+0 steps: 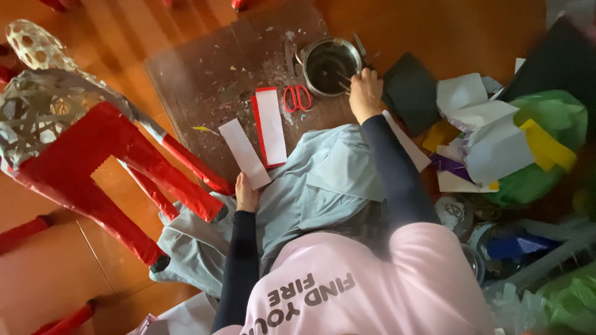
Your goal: Assembling and decorating paper lanterns by gluing paper strips onto bamboo frames.
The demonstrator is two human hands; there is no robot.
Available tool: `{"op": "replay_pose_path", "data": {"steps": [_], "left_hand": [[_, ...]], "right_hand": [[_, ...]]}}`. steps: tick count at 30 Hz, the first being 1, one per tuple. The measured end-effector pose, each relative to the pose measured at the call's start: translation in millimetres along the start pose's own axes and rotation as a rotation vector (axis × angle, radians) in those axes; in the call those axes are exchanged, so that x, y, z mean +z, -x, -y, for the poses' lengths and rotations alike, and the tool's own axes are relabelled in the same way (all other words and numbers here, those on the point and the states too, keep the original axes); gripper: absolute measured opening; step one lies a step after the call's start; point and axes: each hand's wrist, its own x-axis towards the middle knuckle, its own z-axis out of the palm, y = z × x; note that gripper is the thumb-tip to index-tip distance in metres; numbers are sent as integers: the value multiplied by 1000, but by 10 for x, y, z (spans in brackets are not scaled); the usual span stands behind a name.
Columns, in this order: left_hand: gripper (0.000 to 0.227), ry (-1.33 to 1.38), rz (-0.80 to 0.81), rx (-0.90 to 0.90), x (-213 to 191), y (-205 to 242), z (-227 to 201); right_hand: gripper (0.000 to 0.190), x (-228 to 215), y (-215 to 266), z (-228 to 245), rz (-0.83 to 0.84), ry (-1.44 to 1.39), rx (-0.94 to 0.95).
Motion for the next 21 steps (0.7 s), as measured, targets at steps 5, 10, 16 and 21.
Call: {"op": "replay_pose_path", "data": {"steps": [5,10,16,21], "left_hand": [[29,25,32,45,-76,-7,45],[29,20,64,34,-63,-27,36],[30,10,-18,-17,-13,27,6],[29,18,16,13,-58,-20,30]], "right_hand": [[9,100,-44,-29,110,41,27],[16,-97,-56,93,162,28,52],[15,-91,119,90,253,4,23],[28,-329,368,294,192,-331,79]]}}
